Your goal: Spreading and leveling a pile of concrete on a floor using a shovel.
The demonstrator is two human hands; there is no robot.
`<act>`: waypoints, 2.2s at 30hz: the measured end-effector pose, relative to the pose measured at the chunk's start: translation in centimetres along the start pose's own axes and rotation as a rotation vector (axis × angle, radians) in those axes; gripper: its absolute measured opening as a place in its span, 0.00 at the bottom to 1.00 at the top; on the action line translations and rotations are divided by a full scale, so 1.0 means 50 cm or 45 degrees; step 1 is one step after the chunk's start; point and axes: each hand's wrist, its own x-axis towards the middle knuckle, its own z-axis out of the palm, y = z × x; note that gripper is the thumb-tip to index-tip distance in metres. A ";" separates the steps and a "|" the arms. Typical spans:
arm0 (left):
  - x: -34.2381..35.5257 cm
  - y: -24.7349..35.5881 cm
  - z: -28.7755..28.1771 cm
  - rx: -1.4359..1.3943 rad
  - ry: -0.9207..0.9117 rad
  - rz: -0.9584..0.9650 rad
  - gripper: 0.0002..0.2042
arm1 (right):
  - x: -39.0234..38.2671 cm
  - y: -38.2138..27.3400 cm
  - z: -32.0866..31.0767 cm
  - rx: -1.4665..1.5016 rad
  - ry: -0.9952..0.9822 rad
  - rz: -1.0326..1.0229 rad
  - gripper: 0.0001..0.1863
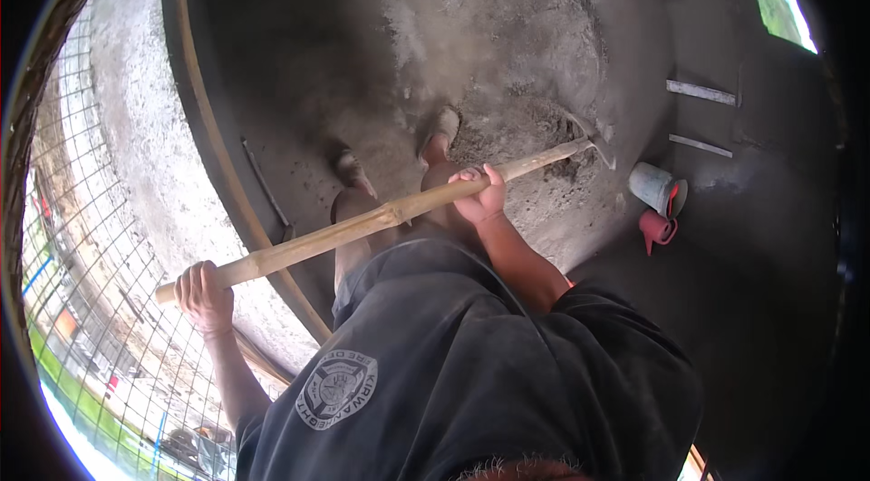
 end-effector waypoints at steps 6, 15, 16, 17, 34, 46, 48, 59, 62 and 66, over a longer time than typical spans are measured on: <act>-0.104 -0.082 0.027 -0.385 -0.367 -0.003 0.05 | 0.003 0.066 0.120 -0.031 -0.046 -0.198 0.10; -0.291 0.022 -0.128 -0.363 -1.495 -0.523 0.12 | 0.200 0.202 0.052 -0.545 0.448 0.181 0.09; -0.291 0.029 -0.166 -0.313 -1.625 -0.601 0.13 | 0.209 0.251 -0.010 -0.544 0.483 0.263 0.09; -0.339 0.019 -0.203 -0.140 -1.782 -0.745 0.12 | 0.194 0.321 -0.038 -0.570 0.590 0.402 0.09; -0.065 0.362 -0.024 -0.270 -1.817 -0.974 0.12 | 0.640 0.107 -0.021 -0.894 0.585 0.429 0.09; -0.330 0.384 -0.028 -0.332 -1.760 -0.985 0.11 | 0.431 0.108 -0.038 -0.851 0.676 0.325 0.08; -0.391 0.322 -0.065 -0.283 -1.629 -0.913 0.09 | 0.335 0.135 -0.015 -0.786 0.726 0.304 0.08; -0.272 -0.012 -0.074 0.008 -0.313 -0.228 0.06 | 0.095 0.146 0.031 -0.379 0.280 0.132 0.05; -0.060 -0.068 -0.085 0.002 -0.060 -0.045 0.06 | 0.078 0.098 0.079 -0.172 0.230 0.054 0.07; 0.195 -0.065 -0.129 -0.035 0.241 0.195 0.08 | 0.003 0.030 0.174 0.020 0.180 -0.234 0.10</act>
